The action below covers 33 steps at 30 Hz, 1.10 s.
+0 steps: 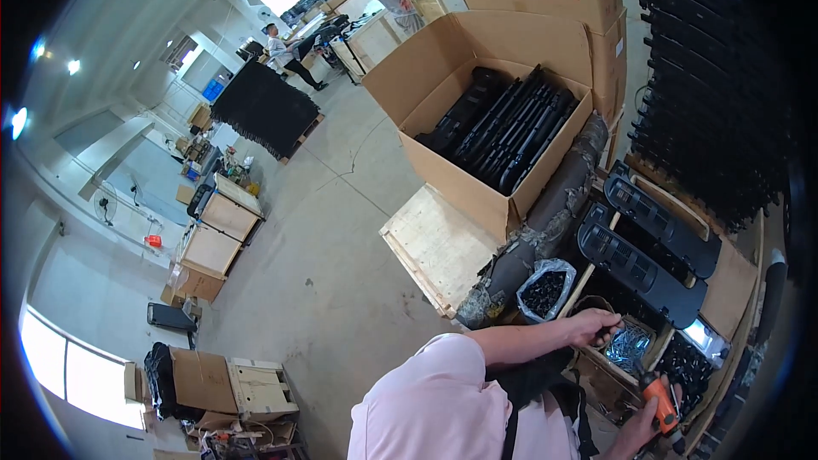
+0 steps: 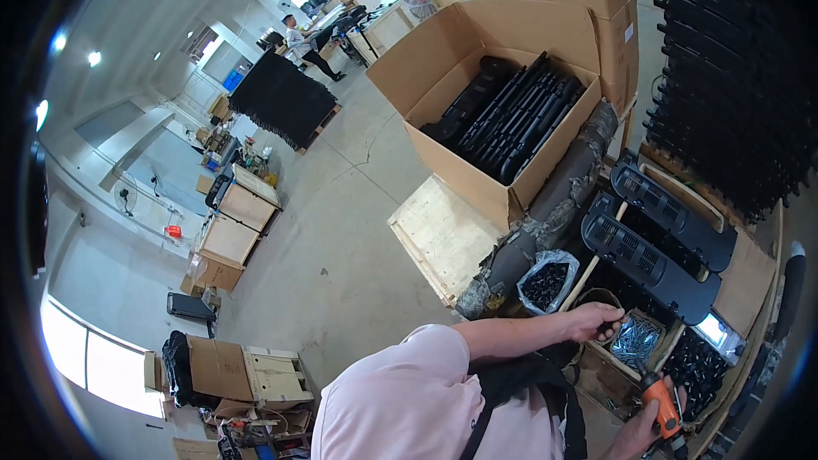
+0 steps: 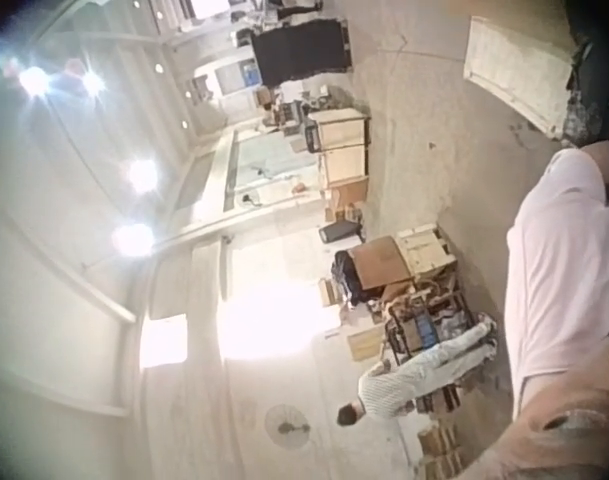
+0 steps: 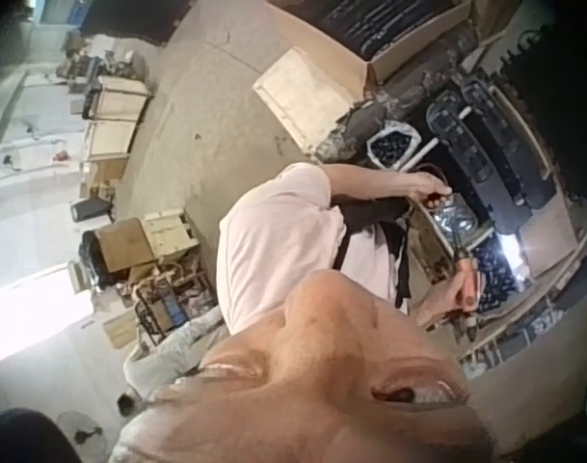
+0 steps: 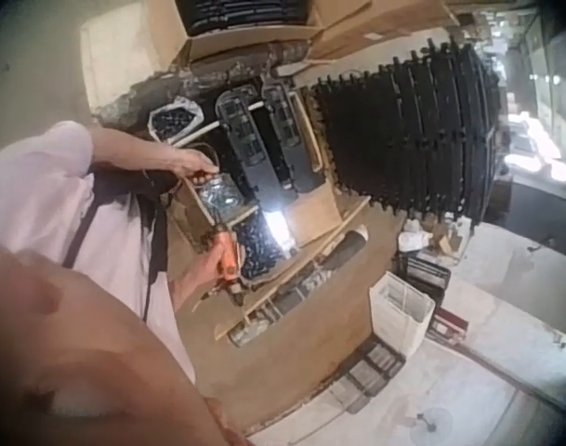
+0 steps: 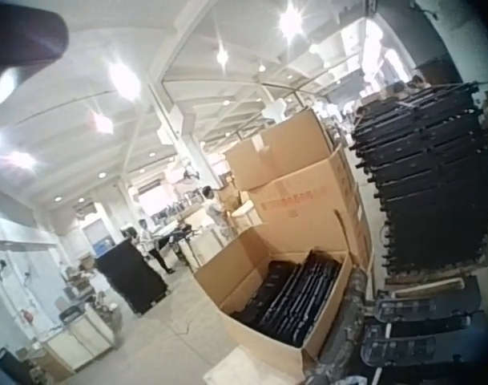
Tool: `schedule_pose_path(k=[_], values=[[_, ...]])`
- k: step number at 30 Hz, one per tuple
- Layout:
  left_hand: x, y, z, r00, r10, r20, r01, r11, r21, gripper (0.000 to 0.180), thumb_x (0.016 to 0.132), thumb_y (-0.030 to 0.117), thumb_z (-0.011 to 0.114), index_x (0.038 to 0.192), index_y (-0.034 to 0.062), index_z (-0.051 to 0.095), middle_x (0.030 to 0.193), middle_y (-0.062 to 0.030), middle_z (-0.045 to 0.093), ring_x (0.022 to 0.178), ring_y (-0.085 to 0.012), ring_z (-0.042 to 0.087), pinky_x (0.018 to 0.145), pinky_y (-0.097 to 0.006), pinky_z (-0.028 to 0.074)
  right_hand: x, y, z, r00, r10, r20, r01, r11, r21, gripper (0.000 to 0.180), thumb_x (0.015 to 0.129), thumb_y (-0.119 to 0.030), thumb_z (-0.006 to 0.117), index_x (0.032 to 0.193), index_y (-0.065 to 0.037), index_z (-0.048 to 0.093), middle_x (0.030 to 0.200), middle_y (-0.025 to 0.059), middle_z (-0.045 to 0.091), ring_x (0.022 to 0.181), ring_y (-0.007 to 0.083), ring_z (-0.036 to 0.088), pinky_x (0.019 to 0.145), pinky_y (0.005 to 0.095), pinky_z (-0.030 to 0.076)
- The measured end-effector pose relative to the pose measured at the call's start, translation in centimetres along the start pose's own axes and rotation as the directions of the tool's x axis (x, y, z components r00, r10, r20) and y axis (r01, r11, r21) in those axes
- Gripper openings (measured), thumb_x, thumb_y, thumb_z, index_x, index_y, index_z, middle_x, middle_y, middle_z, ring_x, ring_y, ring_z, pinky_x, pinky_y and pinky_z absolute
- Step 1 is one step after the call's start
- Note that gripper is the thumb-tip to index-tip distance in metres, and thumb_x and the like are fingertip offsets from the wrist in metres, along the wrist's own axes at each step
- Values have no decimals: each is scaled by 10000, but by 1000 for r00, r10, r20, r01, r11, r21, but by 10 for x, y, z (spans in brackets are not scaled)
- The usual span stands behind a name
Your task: Assembling plastic components by attaching clips and using an electric screwdriver.
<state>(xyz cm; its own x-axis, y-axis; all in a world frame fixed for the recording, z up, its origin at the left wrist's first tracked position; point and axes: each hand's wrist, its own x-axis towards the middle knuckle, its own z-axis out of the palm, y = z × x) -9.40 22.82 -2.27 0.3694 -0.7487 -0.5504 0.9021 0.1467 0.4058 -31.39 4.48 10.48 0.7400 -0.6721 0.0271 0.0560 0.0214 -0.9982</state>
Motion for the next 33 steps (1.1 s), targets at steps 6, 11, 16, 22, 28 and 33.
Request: schedule_pose_path(k=[6,11,16,22,28,33], values=[[-7,-7,62,997,80,14,-76,979,-188,253,1087,391,603,1062,152,684,805,67,643,666,-67,610,542,-201,490,39,-12,25,954,-236,184,253,964,-75,548,963,-82,637,1456,45,434,1373,238,606,1319,345,573,1197,505,387],[-8,-1,62,991,135,-6,-130,948,-290,250,1080,385,617,1066,144,686,801,71,662,665,-63,644,542,-201,526,51,-13,40,943,-221,248,259,957,-130,471,978,-22,632,1413,61,470,1322,217,643,1235,292,606,1155,430,415],[-6,1,63,991,112,-76,-130,949,-287,246,1076,378,625,1065,141,691,810,64,668,674,-74,652,548,-211,537,64,-11,43,928,-231,292,273,956,-109,457,981,-44,649,1393,59,481,1321,215,639,1215,287,609,1146,431,421],[-3,4,67,992,115,-43,-123,943,-308,227,1083,361,619,1076,149,699,824,68,676,690,-72,644,580,-201,532,81,-6,46,911,-216,350,235,972,-12,464,982,-63,647,1398,57,479,1329,228,633,1243,290,599,1156,448,419],[13,-10,82,997,71,44,-50,929,-367,248,1077,380,625,1068,142,696,787,61,643,643,-70,593,518,-198,449,84,-10,28,918,-232,322,248,969,-9,476,964,-36,672,1396,44,488,1333,190,633,1252,272,595,1160,427,418],[19,-9,76,987,158,-8,-153,940,-305,176,1043,294,660,1114,133,667,811,52,592,688,-64,560,573,-215,449,87,-26,43,932,-200,303,231,970,-70,507,841,-26,763,1304,-37,557,1308,138,667,1231,245,623,1135,415,452]])
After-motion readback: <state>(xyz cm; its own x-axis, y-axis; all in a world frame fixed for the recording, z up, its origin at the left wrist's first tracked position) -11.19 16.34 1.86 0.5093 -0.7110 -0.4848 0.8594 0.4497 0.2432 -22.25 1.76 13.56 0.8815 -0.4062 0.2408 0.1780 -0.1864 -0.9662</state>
